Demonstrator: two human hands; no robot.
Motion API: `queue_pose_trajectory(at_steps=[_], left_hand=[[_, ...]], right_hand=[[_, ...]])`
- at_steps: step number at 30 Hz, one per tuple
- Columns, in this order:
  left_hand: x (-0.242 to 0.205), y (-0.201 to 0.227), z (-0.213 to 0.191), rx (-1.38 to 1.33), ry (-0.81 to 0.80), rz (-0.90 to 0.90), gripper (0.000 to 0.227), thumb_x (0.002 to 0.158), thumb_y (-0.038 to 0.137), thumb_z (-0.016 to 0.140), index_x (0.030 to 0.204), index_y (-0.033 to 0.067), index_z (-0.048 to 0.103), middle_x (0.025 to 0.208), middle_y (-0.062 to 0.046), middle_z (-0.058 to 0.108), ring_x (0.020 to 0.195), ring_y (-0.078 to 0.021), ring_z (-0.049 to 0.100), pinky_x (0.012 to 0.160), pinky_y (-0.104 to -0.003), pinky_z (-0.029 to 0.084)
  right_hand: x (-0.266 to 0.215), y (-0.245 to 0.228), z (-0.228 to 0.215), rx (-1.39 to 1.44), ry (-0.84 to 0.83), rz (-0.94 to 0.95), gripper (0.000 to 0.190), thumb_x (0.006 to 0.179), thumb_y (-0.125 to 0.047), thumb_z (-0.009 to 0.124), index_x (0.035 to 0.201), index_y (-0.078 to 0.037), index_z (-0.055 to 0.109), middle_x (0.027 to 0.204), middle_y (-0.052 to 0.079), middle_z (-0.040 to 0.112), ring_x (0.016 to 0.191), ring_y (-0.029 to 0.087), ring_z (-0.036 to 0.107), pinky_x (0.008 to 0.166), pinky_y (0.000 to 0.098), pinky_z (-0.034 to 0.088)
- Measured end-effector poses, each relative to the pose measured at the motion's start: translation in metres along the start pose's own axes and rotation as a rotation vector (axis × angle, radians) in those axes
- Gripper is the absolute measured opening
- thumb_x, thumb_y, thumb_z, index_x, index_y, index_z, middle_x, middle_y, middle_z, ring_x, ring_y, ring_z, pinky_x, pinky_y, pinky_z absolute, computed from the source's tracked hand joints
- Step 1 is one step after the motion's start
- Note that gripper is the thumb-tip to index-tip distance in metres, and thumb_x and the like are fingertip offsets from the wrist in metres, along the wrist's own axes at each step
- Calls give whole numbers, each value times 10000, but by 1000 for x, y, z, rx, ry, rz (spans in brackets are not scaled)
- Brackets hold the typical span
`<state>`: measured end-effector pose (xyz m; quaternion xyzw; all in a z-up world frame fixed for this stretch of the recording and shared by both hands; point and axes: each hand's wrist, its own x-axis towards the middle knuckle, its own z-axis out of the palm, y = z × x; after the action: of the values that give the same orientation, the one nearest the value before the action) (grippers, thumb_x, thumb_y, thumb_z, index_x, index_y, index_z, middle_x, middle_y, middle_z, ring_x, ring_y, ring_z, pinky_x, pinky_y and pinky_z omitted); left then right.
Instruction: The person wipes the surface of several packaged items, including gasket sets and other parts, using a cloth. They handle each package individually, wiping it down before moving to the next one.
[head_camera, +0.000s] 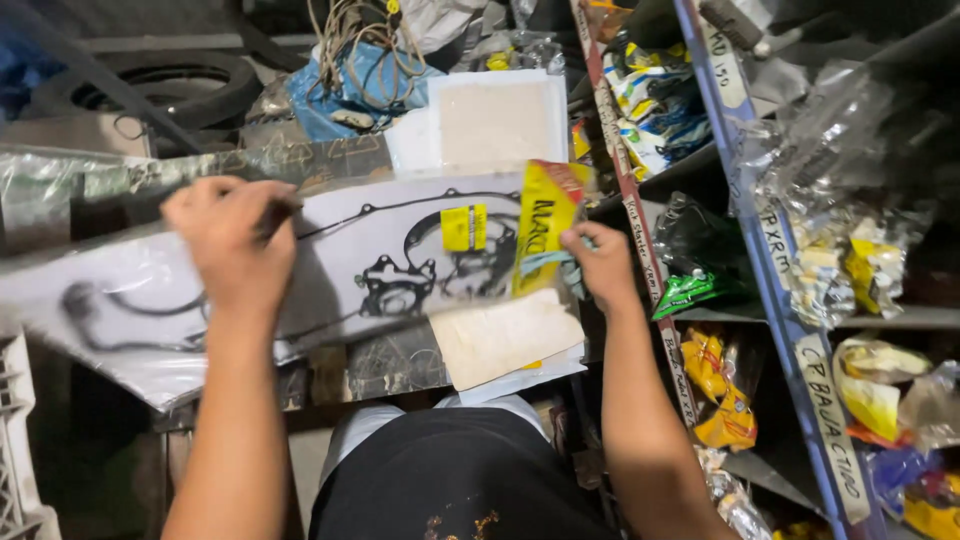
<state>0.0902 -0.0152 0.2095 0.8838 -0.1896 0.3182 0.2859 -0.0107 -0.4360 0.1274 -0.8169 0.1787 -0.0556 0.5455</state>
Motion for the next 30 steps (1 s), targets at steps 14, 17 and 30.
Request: queue_pose_trajectory(at_steps=[14, 17, 30], left_hand=[[-151, -6, 87, -54, -1304, -535, 783, 939, 380, 687, 1625, 238, 335, 1730, -122, 168, 1577, -435, 110, 1136, -727, 307], [-162, -24, 97, -141, -1235, -604, 717, 944, 325, 673, 1594, 197, 399, 1711, -142, 218, 1574, -428, 127, 1129, -723, 328], [-146, -15, 88, -194, -1289, -621, 716, 983, 297, 622, 1614, 113, 339, 1713, -188, 147, 1569, -427, 62, 1194, -594, 331]], right_hand=[[-24, 85, 26, -96, 237, 389, 222, 873, -297, 807, 1002, -116, 815, 993, 158, 712, 994, 256, 654, 911, 395, 496], [-26, 74, 33, -30, 235, 442, 246, 926, -296, 747, 1049, -87, 789, 977, 143, 678, 964, 266, 634, 867, 391, 498], [4, 56, 27, 259, 175, 550, 290, 955, -342, 754, 1060, -71, 752, 945, 88, 687, 891, 233, 656, 774, 324, 532]])
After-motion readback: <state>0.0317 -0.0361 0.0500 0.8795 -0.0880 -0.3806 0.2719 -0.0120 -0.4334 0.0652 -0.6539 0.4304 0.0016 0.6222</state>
